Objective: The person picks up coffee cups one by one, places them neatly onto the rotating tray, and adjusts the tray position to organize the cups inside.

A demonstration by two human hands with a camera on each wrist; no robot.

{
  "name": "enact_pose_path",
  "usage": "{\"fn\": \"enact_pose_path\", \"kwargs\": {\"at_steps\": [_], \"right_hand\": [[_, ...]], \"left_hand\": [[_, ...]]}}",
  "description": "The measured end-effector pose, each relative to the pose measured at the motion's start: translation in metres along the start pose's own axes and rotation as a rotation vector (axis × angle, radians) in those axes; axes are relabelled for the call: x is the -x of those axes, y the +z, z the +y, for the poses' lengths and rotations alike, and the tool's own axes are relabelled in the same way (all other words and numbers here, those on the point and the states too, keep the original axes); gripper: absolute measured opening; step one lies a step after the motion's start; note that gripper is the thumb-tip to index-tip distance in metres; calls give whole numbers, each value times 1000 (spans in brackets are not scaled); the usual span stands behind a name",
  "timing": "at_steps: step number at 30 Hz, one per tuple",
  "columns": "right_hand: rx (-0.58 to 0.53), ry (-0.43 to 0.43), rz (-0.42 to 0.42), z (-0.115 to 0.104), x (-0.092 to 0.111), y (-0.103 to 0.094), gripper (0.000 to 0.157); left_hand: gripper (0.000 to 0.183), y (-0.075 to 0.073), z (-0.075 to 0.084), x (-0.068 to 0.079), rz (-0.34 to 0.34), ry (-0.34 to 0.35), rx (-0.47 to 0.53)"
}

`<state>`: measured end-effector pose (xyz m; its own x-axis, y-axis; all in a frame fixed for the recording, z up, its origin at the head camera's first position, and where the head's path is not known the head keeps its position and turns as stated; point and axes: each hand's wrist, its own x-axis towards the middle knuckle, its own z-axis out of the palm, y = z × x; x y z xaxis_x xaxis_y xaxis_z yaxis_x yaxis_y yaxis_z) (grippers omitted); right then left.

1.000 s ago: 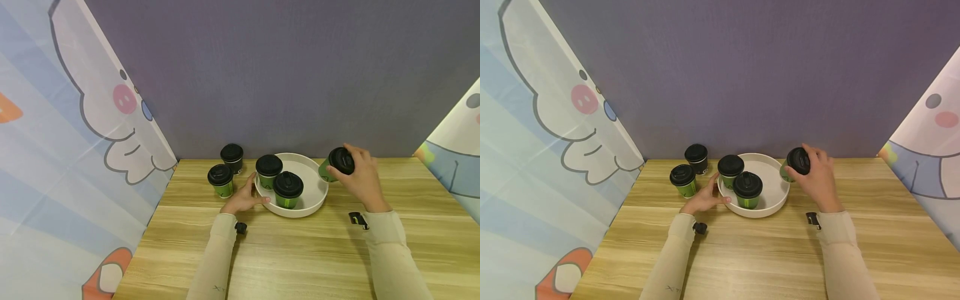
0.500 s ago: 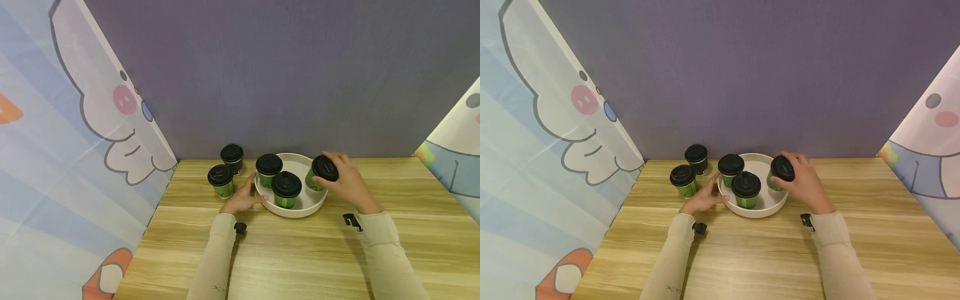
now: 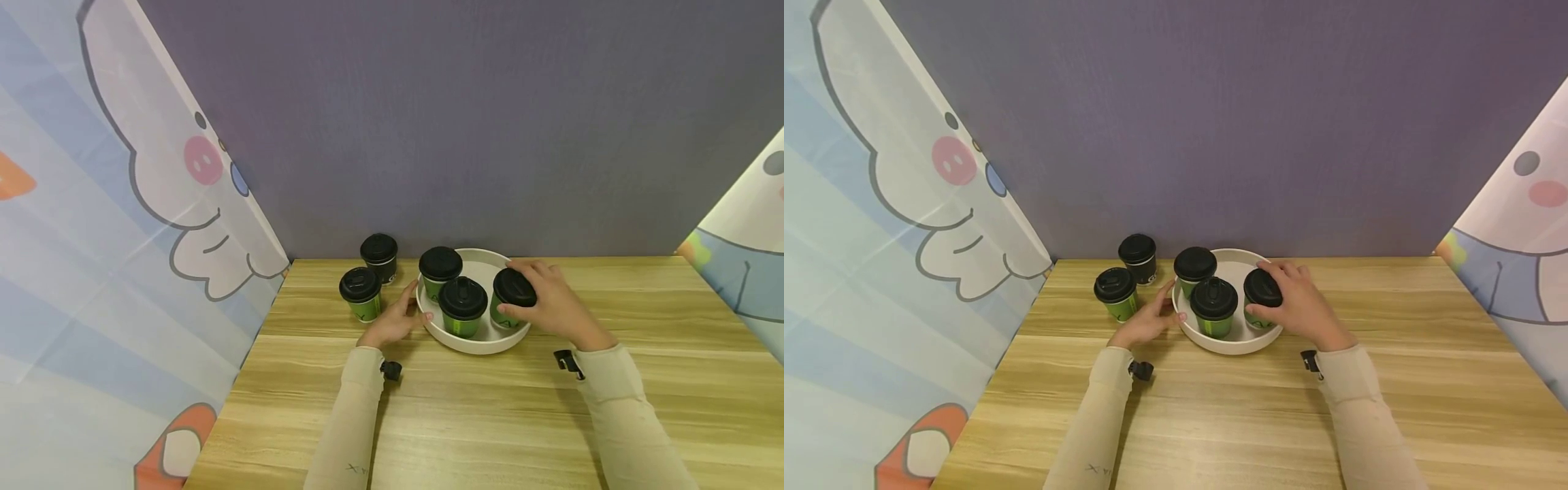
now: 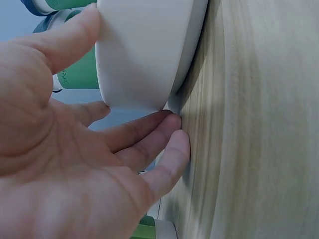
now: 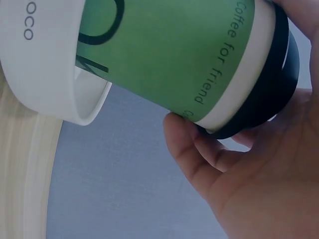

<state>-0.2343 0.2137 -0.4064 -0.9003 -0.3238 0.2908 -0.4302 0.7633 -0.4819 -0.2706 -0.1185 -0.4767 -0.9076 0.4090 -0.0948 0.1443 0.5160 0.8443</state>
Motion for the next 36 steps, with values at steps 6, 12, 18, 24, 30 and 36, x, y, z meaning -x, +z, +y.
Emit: {"fn": "enact_pose_path", "kwargs": {"at_steps": [6, 12, 18, 24, 30, 36], "right_hand": [[14, 15, -68, -6, 1, 2, 89], [16, 27, -95, -8, 1, 9, 90], [12, 14, -103, -11, -1, 14, 90], [14, 14, -117, -14, -1, 15, 89], [7, 28, -133, -15, -1, 18, 90], [-5, 19, -149, -16, -2, 24, 91]], "left_hand": [[82, 1, -2, -2, 18, -4, 16], [73, 1, 0, -2, 44, -15, 15], [60, 1, 2, -2, 86, 2, 1], [53, 2, 1, -4, 126, 0, -13], [48, 4, 1, -5, 177, -5, -45], [38, 6, 0, -6, 263, 12, -98]]}}
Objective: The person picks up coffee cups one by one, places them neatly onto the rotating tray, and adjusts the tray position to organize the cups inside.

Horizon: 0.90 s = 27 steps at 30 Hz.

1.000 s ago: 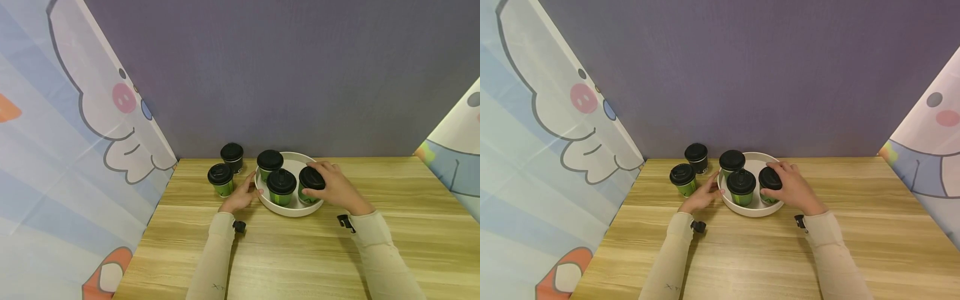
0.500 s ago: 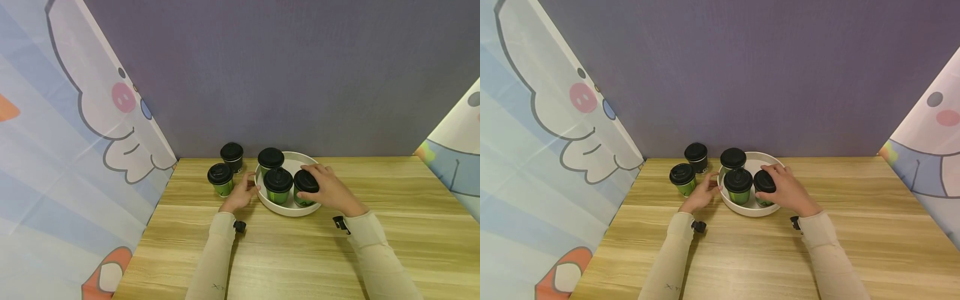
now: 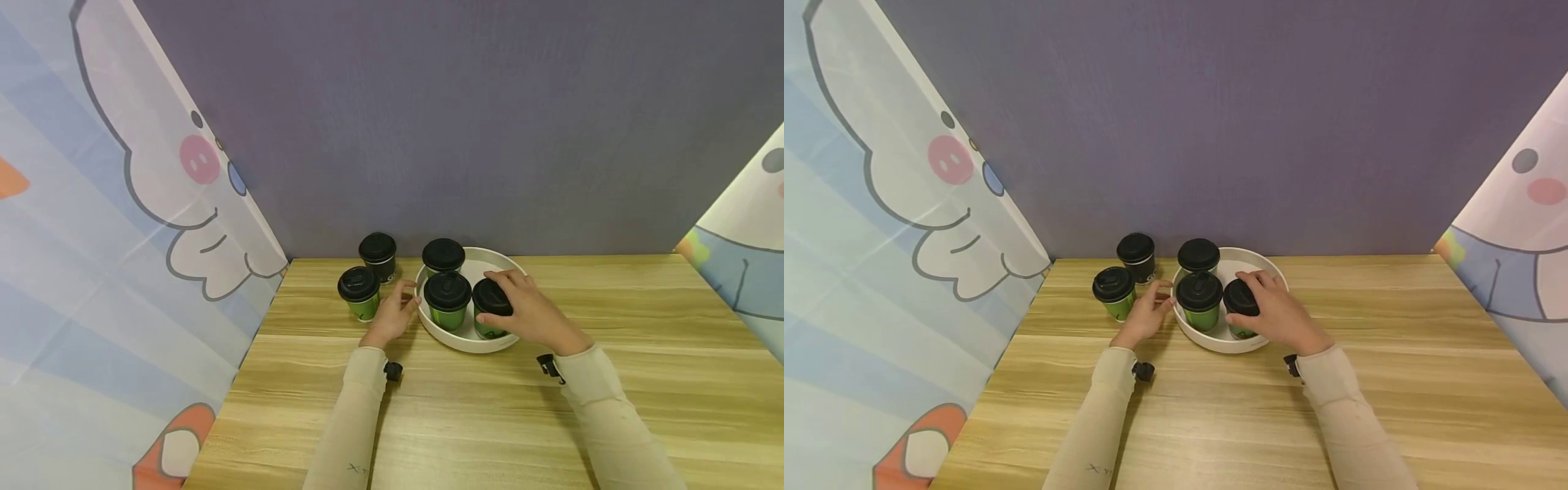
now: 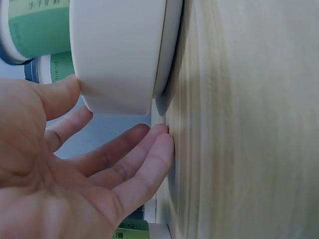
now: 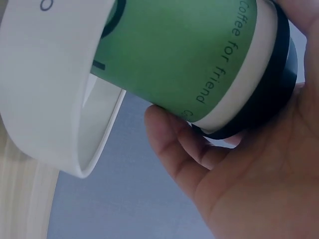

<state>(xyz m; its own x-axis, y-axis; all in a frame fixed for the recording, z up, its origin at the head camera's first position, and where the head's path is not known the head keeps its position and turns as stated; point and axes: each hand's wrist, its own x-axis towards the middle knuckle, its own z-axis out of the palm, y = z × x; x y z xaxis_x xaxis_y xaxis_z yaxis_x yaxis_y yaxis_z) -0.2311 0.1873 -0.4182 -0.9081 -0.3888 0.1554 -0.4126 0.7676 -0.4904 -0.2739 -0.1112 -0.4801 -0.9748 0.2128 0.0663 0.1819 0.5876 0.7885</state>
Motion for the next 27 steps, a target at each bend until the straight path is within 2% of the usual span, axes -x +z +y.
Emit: {"fn": "enact_pose_path", "kwargs": {"at_steps": [5, 8, 11, 16, 19, 27], "right_hand": [[-8, 13, -6, -4, 0, 3, 92], [-16, 15, -15, -6, 0, 3, 91], [-17, 11, -18, -8, 1, 4, 91], [-7, 6, -17, -10, 1, 5, 89], [-4, 9, -15, -11, 2, 4, 88], [2, 29, -6, -10, 4, 3, 85]], "left_hand": [[36, 1, -1, 0, 17, 23, -41], [37, 0, -3, 0, -3, 35, -65], [41, -1, -3, 1, -40, 16, -72], [57, -3, 1, 4, -119, -28, -43], [69, -4, 2, 5, -158, -30, -36], [102, -5, 7, 8, -216, -41, -79]]}}
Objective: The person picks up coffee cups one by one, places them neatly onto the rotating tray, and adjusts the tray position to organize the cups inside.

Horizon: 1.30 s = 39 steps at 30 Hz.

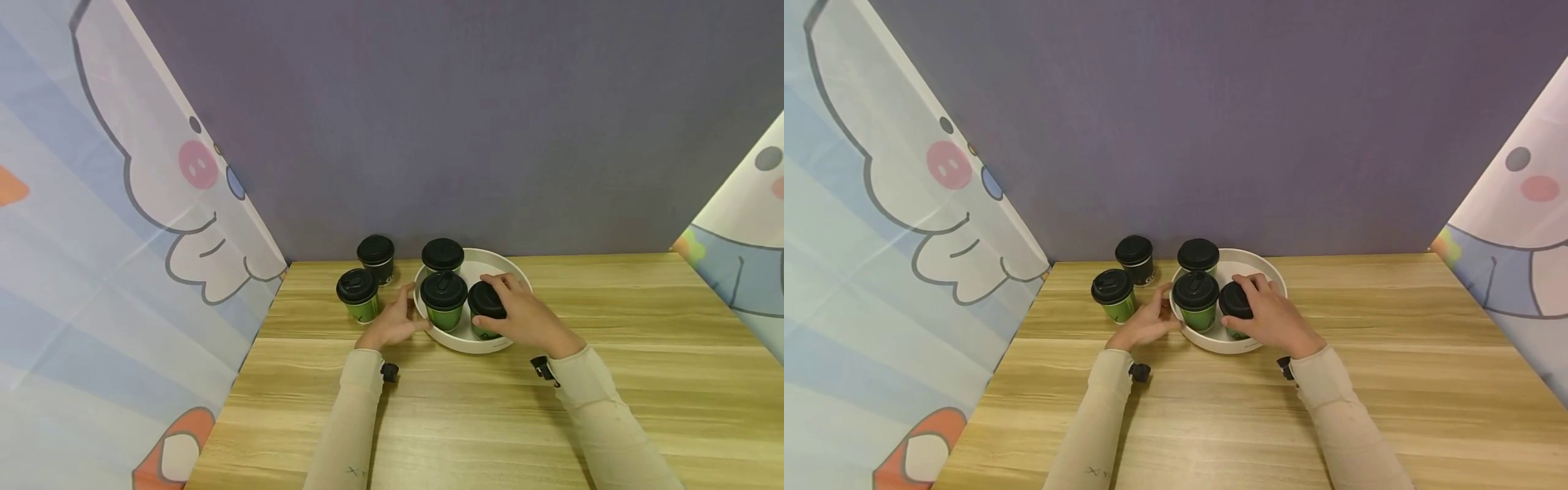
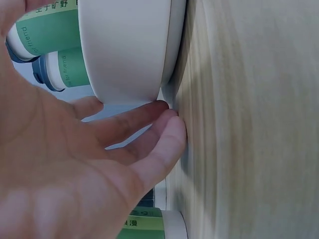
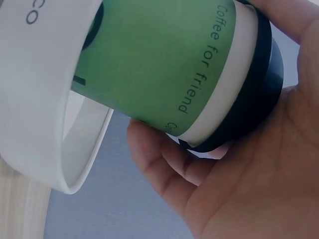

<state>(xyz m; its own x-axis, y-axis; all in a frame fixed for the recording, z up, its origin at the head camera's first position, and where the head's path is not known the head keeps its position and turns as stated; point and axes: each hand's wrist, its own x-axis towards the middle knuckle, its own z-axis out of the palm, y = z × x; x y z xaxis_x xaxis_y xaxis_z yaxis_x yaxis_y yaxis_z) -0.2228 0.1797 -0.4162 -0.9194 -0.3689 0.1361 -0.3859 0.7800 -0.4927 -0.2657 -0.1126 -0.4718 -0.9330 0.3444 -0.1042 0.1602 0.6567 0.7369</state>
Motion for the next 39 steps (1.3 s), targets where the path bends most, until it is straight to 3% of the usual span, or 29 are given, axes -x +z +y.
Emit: {"fn": "enact_pose_path", "kwargs": {"at_steps": [9, 23, 27, 35, 39], "right_hand": [[11, 15, -7, -1, 1, -2, 87], [18, 31, -28, -2, 3, -6, 94], [-20, 37, 10, 2, 2, -12, 83], [-87, 34, 207, 17, 1, -24, 53], [-79, 69, 232, 24, 1, -26, 46]], "left_hand": [[133, 4, 4, 0, -16, -53, 0], [140, 14, 10, -1, 29, -38, -94], [141, 13, 9, -2, 20, -41, -93], [138, 11, 8, -1, 5, -26, -34], [137, 9, 7, 0, 2, -14, -4]]}}
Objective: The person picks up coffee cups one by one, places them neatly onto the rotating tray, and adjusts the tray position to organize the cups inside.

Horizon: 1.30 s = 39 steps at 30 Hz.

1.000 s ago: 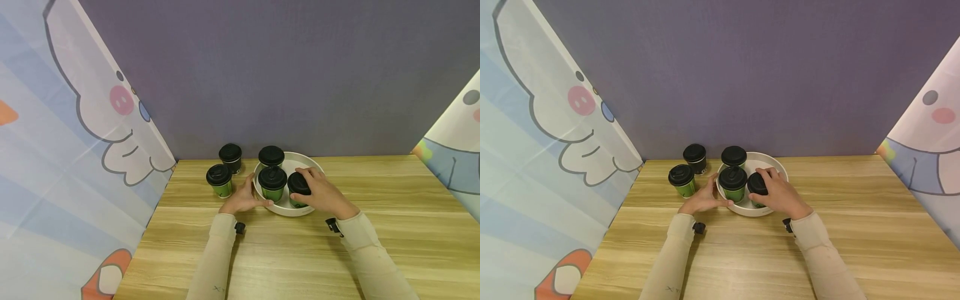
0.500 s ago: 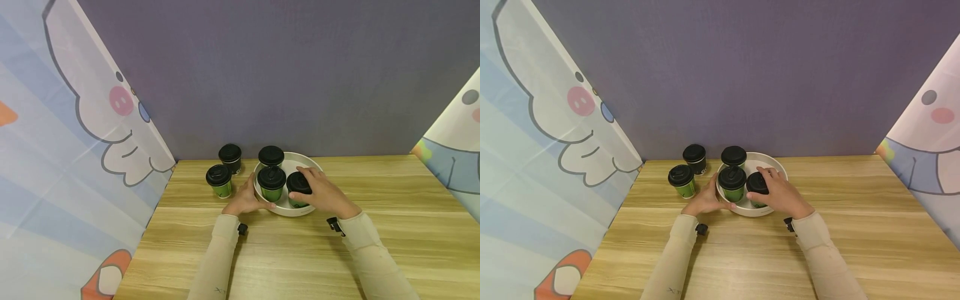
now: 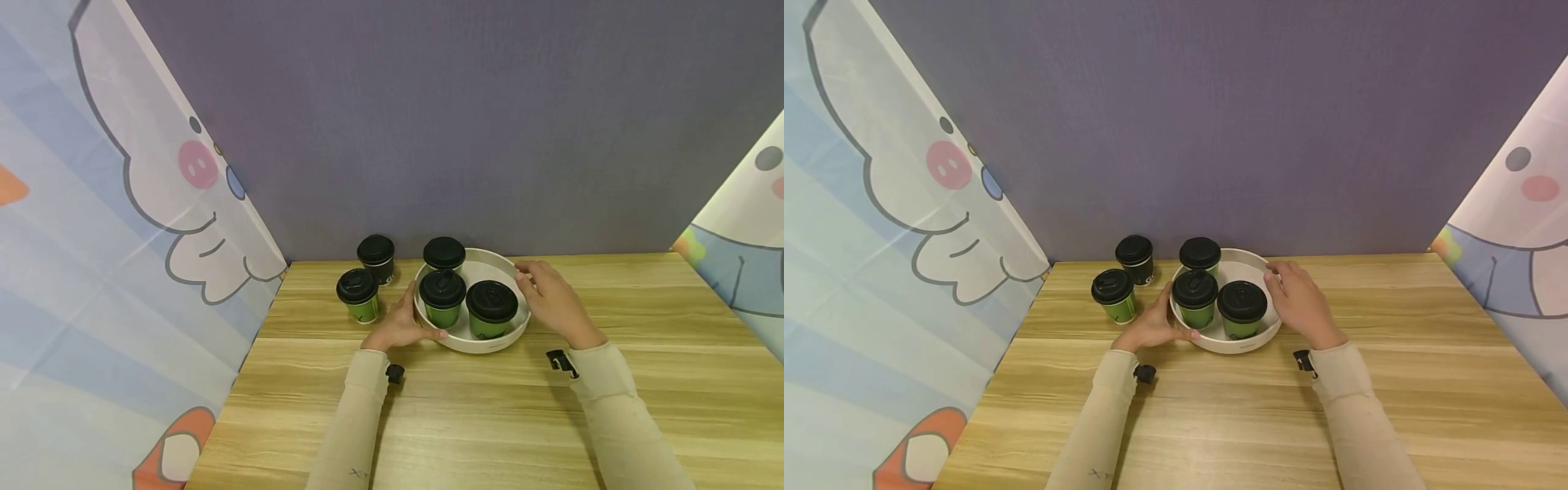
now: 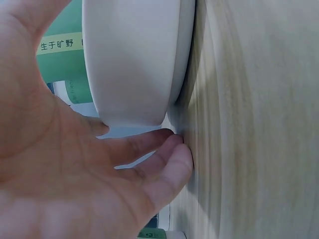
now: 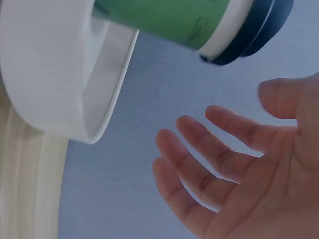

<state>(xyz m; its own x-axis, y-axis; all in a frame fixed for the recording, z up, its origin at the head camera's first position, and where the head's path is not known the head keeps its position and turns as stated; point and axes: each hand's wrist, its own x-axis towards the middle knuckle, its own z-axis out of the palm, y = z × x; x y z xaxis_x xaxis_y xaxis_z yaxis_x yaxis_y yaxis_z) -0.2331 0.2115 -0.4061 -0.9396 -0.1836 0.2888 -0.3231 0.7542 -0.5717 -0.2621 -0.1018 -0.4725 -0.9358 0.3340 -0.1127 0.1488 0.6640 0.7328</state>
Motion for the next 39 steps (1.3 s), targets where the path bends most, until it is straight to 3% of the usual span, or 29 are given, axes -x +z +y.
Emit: {"fn": "enact_pose_path", "kwargs": {"at_steps": [13, 23, 30, 39], "right_hand": [[29, 57, -41, 21, -3, 5, 40], [24, 99, -84, 35, -3, 10, 40], [-10, 134, -122, 49, -6, 15, 46], [-35, 163, -175, 67, -5, 22, 47]], "left_hand": [[122, -9, -11, 0, -59, 6, 32], [105, -12, -17, -3, -95, 53, 177], [89, -12, -15, -2, -74, 24, 164], [70, -12, -16, -3, -42, 37, 124]]}}
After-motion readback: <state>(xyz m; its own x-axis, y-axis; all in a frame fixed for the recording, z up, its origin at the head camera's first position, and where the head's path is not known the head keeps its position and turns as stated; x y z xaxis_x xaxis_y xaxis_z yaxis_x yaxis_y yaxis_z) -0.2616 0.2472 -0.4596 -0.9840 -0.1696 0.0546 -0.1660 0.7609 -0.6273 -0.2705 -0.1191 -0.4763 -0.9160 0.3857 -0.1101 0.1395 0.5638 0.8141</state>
